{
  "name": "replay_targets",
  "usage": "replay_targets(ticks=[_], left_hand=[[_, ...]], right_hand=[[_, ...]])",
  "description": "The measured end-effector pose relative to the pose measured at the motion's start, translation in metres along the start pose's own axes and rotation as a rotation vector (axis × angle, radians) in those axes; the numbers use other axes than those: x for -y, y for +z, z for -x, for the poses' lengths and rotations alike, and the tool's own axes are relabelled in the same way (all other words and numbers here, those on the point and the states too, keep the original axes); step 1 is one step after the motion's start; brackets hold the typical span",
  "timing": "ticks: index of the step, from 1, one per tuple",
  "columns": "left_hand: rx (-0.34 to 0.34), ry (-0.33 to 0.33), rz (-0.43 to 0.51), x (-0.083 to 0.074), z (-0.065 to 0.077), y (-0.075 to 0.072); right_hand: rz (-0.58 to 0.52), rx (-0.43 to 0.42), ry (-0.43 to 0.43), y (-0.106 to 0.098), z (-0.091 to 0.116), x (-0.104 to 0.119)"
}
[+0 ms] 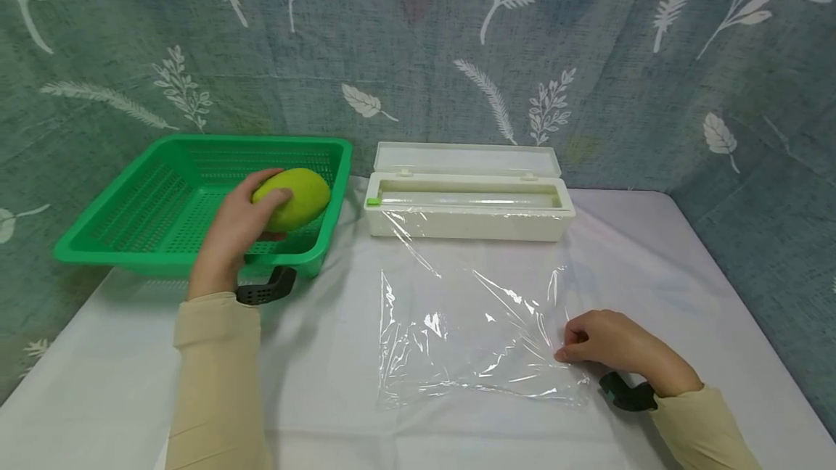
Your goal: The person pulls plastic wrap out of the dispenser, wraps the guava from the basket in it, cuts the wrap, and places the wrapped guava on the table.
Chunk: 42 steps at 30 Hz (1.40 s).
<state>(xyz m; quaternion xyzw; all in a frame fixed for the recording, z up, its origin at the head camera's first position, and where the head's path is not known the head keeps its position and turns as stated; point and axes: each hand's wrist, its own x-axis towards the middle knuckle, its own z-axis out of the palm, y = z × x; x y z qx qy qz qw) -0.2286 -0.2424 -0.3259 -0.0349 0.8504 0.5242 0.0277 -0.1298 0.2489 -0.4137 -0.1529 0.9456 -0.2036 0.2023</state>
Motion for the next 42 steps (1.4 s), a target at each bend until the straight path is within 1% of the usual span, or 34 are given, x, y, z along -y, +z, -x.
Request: replay_targets(ticks=[7, 9, 13, 16, 19, 23, 26, 29, 34, 37, 39, 42], left_hand=[[-0.019, -0.014, 0.14, -0.003, 0.0, 0.002], [-0.013, 0.002, 0.212, -0.002, 0.0, 0.002], [0.022, 0.057, 0.399, -0.004, 0.001, 0.003], [0.05, 0.092, 0.479, -0.007, 0.002, 0.006], [0.055, 0.119, 0.483, -0.013, 0.003, 0.011], [0.052, 0.147, 0.441, -0.021, 0.005, 0.018], [0.073, 0.18, 0.421, -0.028, 0.007, 0.025], [0.116, 0.22, 0.417, -0.035, 0.008, 0.036], [0.229, 0.273, 0.443, -0.043, 0.007, 0.061], [0.301, 0.285, 0.441, -0.046, 0.007, 0.076], [0.334, 0.276, 0.422, -0.05, 0.011, 0.085], [0.378, 0.26, 0.392, -0.052, 0.014, 0.1]], right_hand=[[-0.004, 0.001, -0.002, 0.0, 0.001, 0.0], [-0.005, -0.001, -0.002, 0.0, 0.001, 0.0], [-0.003, -0.007, -0.006, 0.001, 0.0, -0.001], [-0.004, -0.008, -0.007, 0.002, 0.0, -0.001], [-0.009, -0.005, 0.0, 0.002, 0.0, -0.001], [-0.006, -0.004, 0.001, 0.001, 0.001, -0.001], [-0.005, -0.002, 0.0, 0.0, 0.001, 0.0], [-0.008, 0.001, 0.012, 0.0, 0.002, 0.0], [-0.005, 0.002, 0.023, 0.0, 0.002, 0.001], [0.002, -0.001, 0.011, 0.0, 0.001, 0.001], [0.005, -0.002, 0.005, 0.0, 0.001, 0.001], [0.005, -0.002, 0.002, 0.001, 0.0, 0.0]])
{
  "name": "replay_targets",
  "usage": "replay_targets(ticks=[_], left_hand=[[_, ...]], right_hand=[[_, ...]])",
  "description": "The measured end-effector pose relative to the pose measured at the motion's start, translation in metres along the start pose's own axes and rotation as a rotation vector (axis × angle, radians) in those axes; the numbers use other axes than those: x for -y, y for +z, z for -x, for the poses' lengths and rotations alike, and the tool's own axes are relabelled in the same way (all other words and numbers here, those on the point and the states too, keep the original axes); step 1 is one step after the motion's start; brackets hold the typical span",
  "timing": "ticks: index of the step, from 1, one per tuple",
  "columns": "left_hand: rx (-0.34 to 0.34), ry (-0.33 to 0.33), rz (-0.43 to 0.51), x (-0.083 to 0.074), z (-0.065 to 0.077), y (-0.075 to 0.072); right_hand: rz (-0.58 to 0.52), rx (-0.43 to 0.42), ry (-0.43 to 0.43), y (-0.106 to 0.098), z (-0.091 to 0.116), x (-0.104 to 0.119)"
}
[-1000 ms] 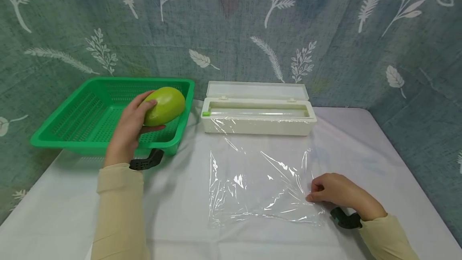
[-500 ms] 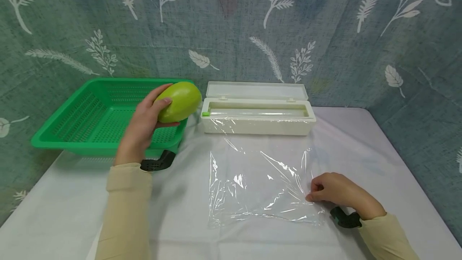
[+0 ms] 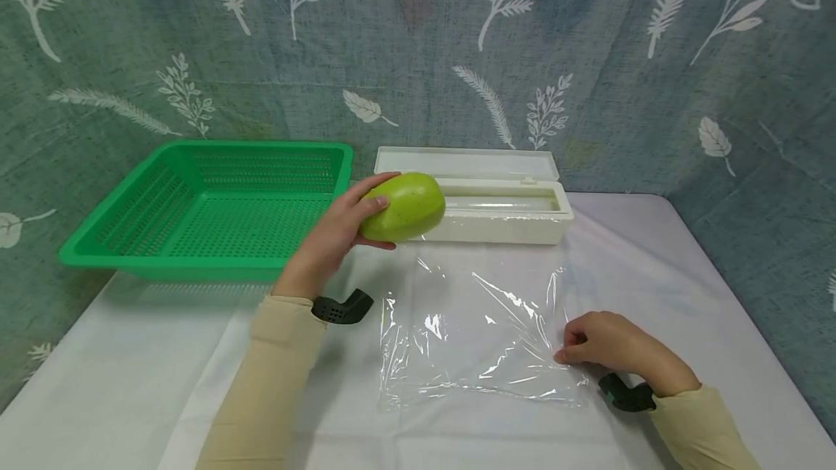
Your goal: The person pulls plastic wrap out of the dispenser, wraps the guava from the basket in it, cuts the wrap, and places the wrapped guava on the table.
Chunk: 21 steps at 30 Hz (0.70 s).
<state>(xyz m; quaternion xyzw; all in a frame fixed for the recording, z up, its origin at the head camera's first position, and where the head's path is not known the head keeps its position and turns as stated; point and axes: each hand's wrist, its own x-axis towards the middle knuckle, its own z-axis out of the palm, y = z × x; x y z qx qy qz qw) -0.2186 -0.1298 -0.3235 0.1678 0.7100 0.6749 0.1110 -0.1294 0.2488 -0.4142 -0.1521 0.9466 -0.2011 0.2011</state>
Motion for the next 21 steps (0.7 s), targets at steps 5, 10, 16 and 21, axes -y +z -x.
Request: replay_targets(ticks=[5, 10, 16, 21], left_hand=[[0.071, -0.015, -0.034, 0.014, -0.008, 0.023], [0.173, -0.07, -0.013, 0.029, -0.015, 0.052], [0.252, -0.125, -0.045, 0.048, -0.02, 0.081], [0.274, -0.148, -0.097, 0.061, -0.021, 0.093]], right_hand=[[0.001, -0.005, -0.018, 0.001, 0.001, -0.002], [0.009, -0.008, -0.03, 0.0, 0.001, -0.004], [0.007, -0.002, -0.031, -0.002, 0.001, -0.004], [0.012, -0.001, -0.032, -0.003, 0.0, -0.002]])
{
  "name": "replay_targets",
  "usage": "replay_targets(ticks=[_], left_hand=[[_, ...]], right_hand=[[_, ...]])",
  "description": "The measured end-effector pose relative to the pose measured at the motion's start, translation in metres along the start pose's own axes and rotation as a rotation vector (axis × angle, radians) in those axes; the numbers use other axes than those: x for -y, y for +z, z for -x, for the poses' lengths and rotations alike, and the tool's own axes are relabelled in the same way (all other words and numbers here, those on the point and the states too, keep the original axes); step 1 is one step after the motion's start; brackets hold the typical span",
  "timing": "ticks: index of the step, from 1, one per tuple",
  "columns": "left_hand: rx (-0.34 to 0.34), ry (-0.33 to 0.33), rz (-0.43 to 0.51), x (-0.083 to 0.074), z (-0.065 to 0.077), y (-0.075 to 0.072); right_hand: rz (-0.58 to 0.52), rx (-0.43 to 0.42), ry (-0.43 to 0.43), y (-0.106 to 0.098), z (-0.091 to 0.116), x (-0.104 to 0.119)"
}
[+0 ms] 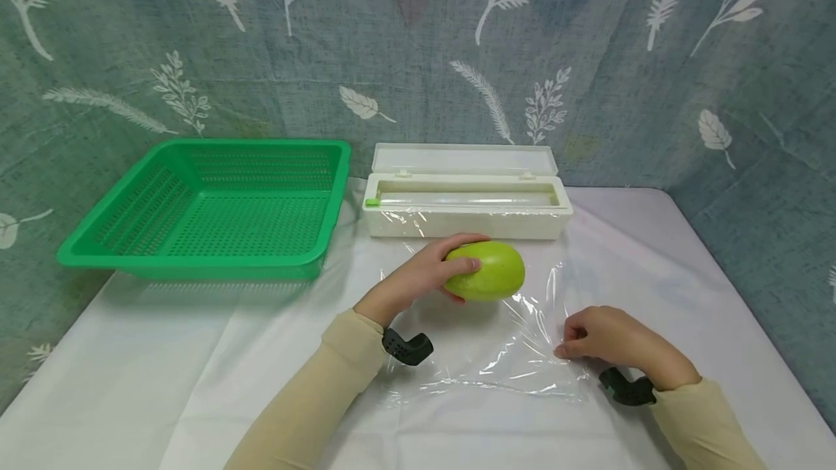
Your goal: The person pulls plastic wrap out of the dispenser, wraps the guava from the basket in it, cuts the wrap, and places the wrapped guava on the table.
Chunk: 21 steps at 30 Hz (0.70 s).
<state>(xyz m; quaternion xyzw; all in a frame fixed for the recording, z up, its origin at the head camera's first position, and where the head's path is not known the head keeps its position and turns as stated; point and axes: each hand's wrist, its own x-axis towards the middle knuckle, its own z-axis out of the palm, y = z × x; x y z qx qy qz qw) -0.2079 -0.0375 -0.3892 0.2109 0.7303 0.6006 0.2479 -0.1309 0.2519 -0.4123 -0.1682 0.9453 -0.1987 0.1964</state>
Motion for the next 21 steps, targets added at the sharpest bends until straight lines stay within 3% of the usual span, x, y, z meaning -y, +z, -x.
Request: replay_targets(ticks=[7, 14, 21], left_hand=[[0.011, -0.028, -0.086, 0.008, -0.004, 0.007], [0.032, -0.023, -0.253, 0.014, -0.006, 0.005], [0.077, -0.016, -0.312, 0.018, -0.008, 0.004]], right_hand=[[-0.015, 0.005, 0.025, 0.001, 0.0, -0.001], [-0.026, -0.002, 0.011, -0.001, 0.001, -0.002], [-0.022, 0.005, 0.017, -0.001, 0.0, -0.004]])
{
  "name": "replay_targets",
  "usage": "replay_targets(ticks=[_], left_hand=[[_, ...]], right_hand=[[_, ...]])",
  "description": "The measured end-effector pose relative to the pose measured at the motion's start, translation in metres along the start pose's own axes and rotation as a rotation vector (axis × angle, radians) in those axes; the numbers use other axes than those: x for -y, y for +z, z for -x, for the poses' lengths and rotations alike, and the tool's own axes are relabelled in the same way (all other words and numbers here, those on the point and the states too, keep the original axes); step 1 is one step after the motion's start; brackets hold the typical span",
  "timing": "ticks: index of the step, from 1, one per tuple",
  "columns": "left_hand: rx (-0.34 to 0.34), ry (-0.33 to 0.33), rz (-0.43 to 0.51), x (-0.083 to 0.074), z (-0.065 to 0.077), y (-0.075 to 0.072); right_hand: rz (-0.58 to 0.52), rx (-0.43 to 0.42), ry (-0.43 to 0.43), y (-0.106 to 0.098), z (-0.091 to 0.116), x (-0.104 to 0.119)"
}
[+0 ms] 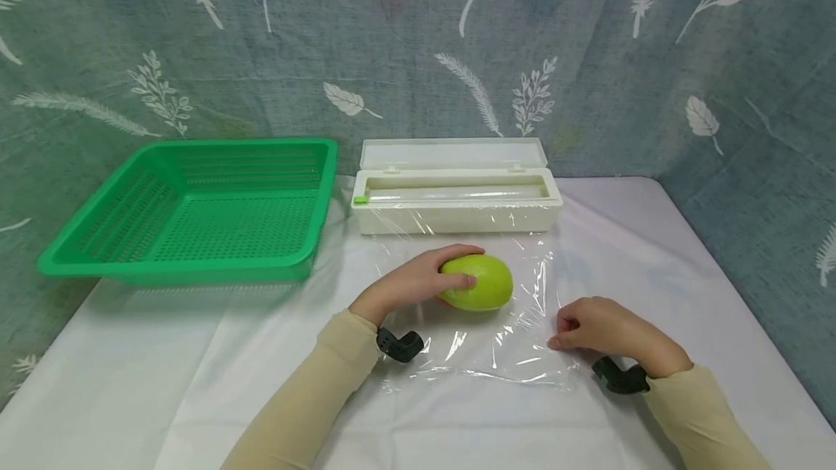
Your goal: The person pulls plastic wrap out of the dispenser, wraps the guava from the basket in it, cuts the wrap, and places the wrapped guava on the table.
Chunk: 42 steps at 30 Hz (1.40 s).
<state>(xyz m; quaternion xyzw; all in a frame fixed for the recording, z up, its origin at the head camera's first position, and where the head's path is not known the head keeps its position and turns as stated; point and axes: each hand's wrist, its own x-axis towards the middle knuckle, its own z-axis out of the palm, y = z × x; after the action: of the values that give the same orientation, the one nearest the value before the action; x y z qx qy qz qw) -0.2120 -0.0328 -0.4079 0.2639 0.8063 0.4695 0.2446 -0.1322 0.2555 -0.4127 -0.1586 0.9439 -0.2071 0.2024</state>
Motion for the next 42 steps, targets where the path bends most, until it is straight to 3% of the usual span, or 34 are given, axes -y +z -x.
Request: replay_targets(ticks=[6, 12, 16, 21, 25, 30, 34, 37, 42], left_hand=[[-0.031, 0.043, -0.143, 0.001, 0.001, -0.003], [-0.064, 0.017, -0.131, 0.002, 0.001, -0.007], [-0.082, -0.012, -0.139, 0.001, 0.0, -0.007], [-0.141, -0.03, -0.162, -0.003, -0.001, -0.008], [-0.24, 0.036, -0.249, -0.008, -0.002, -0.003], [-0.388, 0.215, -0.406, -0.017, -0.002, 0.003], [-0.435, 0.343, -0.52, -0.022, -0.001, 0.005], [-0.446, 0.354, -0.581, -0.022, -0.001, 0.005], [-0.413, 0.286, -0.605, -0.026, -0.003, 0.011]], right_hand=[[0.031, -0.064, -0.073, 0.0, -0.001, 0.004], [0.039, -0.004, -0.101, 0.0, 0.003, 0.018], [0.1, 0.05, -0.086, 0.003, 0.006, 0.03], [0.216, 0.036, -0.006, 0.006, 0.011, 0.039], [0.262, 0.022, 0.032, 0.006, 0.014, 0.04], [0.243, 0.042, 0.052, 0.006, 0.016, 0.038], [0.214, 0.021, 0.055, 0.003, 0.016, 0.031], [0.178, -0.03, 0.039, -0.002, 0.014, 0.025], [0.149, -0.139, -0.017, -0.008, 0.021, 0.017]])
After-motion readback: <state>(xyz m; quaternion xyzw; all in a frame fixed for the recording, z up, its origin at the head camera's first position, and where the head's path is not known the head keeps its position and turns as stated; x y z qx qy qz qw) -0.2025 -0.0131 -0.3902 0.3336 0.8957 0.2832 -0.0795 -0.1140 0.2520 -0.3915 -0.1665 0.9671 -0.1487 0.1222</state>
